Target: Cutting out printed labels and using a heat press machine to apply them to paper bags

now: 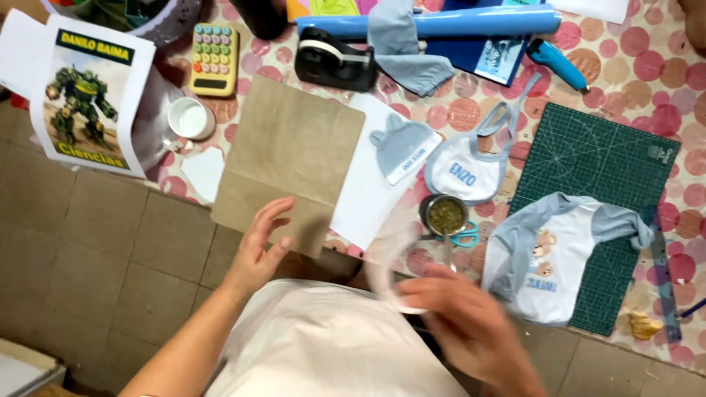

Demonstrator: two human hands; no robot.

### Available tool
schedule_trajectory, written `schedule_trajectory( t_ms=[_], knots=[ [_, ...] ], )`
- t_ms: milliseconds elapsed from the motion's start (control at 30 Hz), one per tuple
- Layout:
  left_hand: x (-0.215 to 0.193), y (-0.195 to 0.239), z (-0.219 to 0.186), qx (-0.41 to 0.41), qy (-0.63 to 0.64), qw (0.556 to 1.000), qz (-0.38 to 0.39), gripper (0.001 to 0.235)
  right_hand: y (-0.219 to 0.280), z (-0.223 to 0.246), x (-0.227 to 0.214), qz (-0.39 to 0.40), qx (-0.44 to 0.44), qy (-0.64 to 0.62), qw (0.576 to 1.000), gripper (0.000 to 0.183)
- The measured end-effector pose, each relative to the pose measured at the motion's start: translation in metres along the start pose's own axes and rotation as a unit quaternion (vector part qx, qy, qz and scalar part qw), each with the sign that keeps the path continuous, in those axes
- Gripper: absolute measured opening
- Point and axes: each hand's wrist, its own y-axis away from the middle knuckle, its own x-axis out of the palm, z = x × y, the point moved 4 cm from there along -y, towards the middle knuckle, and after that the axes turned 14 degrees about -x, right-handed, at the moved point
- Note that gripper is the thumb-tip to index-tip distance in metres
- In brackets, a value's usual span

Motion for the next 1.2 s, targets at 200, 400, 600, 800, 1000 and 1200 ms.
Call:
schedule_trajectory(
  t_ms=[200, 400, 600, 800, 1000, 1200],
  knots=[
    [-0.088, -0.048, 0.069, -0.106, 0.132, 0.971, 0.166, 0.076, -0.080, -0.104, 0.190, 0.018, 0.099, -0.079, 0.992, 0.023],
    [-0.157, -0.096, 0.181, -0.284, 0.005, 0.938, 0.196, 0.051, -0.133, -0.192, 0.282, 0.009, 0.259, -0.018, 0.966, 0.027],
    [-0.148, -0.123, 0.248, -0.290, -0.099, 0.923, 0.233, 0.042, -0.161, -0.236, 0.316, 0.019, 0.310, 0.081, 0.947, 0.025],
    [-0.150, -0.142, 0.231, -0.311, -0.094, 0.916, 0.235, 0.028, -0.162, -0.273, 0.321, 0.004, 0.366, 0.101, 0.925, 0.025],
    [-0.163, -0.182, 0.191, -0.154, -0.280, 0.929, 0.185, 0.029, -0.158, -0.248, 0.310, 0.035, 0.321, 0.261, 0.910, 0.043],
    [-0.141, -0.202, 0.136, 0.146, -0.434, 0.876, 0.154, 0.028, -0.161, -0.201, 0.359, 0.055, 0.095, 0.379, 0.919, 0.056]
  ],
)
